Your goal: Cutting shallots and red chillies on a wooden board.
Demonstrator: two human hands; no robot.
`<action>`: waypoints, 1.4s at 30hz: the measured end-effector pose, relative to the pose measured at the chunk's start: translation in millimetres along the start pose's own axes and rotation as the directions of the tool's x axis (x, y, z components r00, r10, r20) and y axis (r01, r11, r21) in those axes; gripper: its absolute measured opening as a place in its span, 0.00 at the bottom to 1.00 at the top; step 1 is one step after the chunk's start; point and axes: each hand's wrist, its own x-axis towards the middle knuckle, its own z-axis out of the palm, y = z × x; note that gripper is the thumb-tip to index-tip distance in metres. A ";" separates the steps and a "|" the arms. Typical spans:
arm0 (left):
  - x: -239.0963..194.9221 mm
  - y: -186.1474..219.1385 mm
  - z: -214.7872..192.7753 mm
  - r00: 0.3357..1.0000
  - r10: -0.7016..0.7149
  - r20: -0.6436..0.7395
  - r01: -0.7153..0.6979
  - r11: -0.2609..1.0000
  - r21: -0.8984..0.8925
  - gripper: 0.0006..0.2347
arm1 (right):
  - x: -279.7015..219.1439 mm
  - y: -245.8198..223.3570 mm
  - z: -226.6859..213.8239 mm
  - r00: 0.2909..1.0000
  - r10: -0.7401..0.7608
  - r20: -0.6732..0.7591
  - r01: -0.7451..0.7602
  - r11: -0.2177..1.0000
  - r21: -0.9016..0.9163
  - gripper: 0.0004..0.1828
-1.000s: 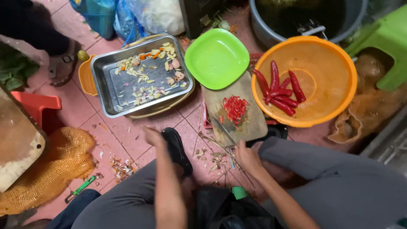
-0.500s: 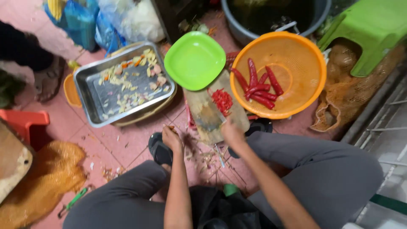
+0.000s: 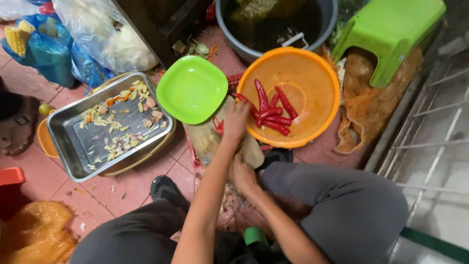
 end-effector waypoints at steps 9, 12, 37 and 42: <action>62.4 -30.5 25.4 0.910 0.014 0.415 -0.200 0.890 0.409 0.12 | 10.8 17.8 10.0 0.992 -0.100 0.079 0.100 0.995 0.013 0.22; 50.1 -70.2 -0.7 0.923 -0.160 0.351 0.147 0.987 0.062 0.10 | 11.5 16.8 -2.9 0.998 -0.062 -0.017 0.061 0.997 -0.038 0.18; -179.5 -22.6 -43.3 0.695 -0.595 0.404 0.593 0.157 -0.790 0.18 | -50.0 42.9 -29.6 0.929 -0.286 -0.234 0.270 0.958 -0.099 0.21; -170.7 10.6 -45.1 0.816 -0.571 -0.092 0.540 0.809 -0.233 0.15 | -41.3 53.9 -12.9 0.957 -0.237 -0.169 0.219 0.968 -0.119 0.12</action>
